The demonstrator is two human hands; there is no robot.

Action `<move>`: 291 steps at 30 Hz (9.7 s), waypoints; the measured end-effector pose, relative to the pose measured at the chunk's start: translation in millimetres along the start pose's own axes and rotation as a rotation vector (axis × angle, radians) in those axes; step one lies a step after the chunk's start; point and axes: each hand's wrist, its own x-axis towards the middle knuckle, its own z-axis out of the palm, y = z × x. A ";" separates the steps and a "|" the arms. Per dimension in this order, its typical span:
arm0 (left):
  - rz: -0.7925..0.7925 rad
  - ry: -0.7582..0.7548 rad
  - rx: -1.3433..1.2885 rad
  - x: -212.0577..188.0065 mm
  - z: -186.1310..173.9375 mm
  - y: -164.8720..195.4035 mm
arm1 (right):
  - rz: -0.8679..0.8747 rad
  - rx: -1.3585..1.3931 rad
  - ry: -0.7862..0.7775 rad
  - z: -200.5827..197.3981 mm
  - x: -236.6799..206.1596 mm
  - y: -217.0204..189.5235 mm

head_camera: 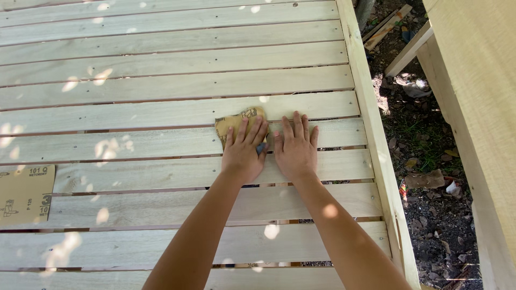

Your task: The person sands the slatted wooden surface of a furniture frame, rubbing a sanding block wrapped in abrasive paper back and forth across the planks. They work over different sections of the slats and along the edge rail, steadying the frame with their free hand.

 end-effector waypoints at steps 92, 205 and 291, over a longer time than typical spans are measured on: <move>-0.051 0.092 -0.024 75.9 -17.3 38.5 | 0.063 -0.150 -0.118 -31.1 -28.6 26.6; 0.016 0.002 0.012 -53.5 7.1 7.9 | 0.009 -0.282 -0.250 -52.7 -83.0 29.1; -0.066 0.113 -0.007 29.7 -3.2 -22.2 | -0.014 -0.257 -0.127 -41.9 -40.8 20.2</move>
